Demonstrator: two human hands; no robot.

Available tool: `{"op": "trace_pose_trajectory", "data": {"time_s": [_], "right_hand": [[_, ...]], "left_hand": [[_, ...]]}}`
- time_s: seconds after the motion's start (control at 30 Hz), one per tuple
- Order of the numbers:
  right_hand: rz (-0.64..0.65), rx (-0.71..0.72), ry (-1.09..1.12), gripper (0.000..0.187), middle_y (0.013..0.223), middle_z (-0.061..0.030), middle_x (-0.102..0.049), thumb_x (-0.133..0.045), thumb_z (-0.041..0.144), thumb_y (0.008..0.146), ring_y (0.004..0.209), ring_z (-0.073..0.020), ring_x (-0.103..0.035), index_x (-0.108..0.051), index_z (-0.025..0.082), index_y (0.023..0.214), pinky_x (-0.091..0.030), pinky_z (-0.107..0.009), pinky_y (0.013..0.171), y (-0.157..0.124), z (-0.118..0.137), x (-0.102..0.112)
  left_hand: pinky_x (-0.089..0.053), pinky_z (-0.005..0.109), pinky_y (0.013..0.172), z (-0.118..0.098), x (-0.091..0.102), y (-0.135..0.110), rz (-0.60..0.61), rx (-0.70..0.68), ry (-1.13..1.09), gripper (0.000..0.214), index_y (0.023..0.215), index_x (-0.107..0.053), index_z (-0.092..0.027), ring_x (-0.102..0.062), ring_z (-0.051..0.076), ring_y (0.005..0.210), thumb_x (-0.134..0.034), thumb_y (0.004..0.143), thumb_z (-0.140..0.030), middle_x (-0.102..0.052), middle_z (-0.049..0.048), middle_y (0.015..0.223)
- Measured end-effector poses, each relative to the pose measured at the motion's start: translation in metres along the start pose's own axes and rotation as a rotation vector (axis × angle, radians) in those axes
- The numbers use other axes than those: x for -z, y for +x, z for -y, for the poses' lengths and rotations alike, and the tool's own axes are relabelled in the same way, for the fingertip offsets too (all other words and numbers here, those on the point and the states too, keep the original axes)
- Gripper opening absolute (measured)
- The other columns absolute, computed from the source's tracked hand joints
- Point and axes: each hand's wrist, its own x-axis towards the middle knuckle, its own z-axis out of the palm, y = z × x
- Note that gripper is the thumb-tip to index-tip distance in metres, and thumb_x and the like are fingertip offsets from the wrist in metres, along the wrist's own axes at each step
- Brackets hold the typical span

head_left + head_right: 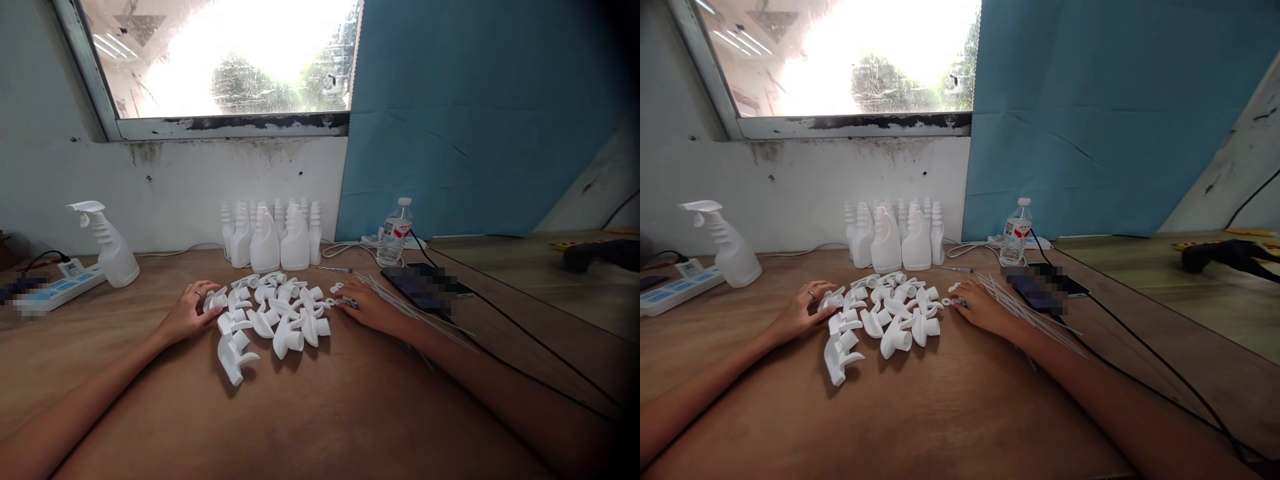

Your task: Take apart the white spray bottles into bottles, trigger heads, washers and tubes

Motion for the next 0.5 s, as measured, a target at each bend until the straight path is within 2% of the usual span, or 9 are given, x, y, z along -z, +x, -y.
{"op": "trace_pose_trajectory", "data": {"time_s": [0.1,0.23,0.4,0.5], "right_hand": [[-0.017,-0.011,-0.002,0.022,0.104,-0.0095,-0.066,-0.055,0.021,0.083,0.099,-0.0271,-0.059,-0.065,0.02,0.104,-0.047,-0.044,0.088,0.0,0.0,0.001],[-0.042,-0.021,-0.004,0.027,0.108,-0.0104,-0.066,-0.056,0.021,0.082,0.103,-0.0288,-0.059,-0.064,0.02,0.108,-0.045,-0.047,0.092,0.0,-0.001,0.002],[-0.058,-0.025,-0.015,0.025,0.109,-0.0107,-0.065,-0.055,0.019,0.082,0.104,-0.0288,-0.058,-0.063,0.019,0.106,-0.044,-0.047,0.092,0.0,0.0,0.007],[-0.077,-0.032,-0.022,0.025,0.111,-0.0112,-0.064,-0.054,0.018,0.083,0.107,-0.0288,-0.057,-0.061,0.018,0.107,-0.044,-0.047,0.093,0.001,0.004,0.011]], "left_hand": [[-0.039,0.042,0.101,0.002,0.0,0.0,0.032,-0.005,0.017,0.048,0.123,-0.057,-0.022,-0.048,0.028,0.118,-0.057,0.083,-0.049,-0.052,0.0098,0.126],[-0.043,0.039,0.098,0.002,-0.001,0.0,0.02,0.025,-0.004,0.039,0.112,-0.063,-0.022,-0.053,0.027,0.114,-0.057,0.083,-0.046,-0.058,0.0085,0.121],[-0.05,0.035,0.088,-0.006,0.004,-0.001,-0.081,0.132,-0.105,0.033,0.105,-0.064,-0.022,-0.062,0.024,0.099,-0.058,0.081,-0.043,-0.065,0.0058,0.112],[-0.051,0.038,0.085,-0.027,0.013,0.001,-0.185,0.186,-0.166,0.033,0.105,-0.063,-0.023,-0.064,0.024,0.092,-0.058,0.081,-0.044,-0.066,0.0047,0.11]]}}
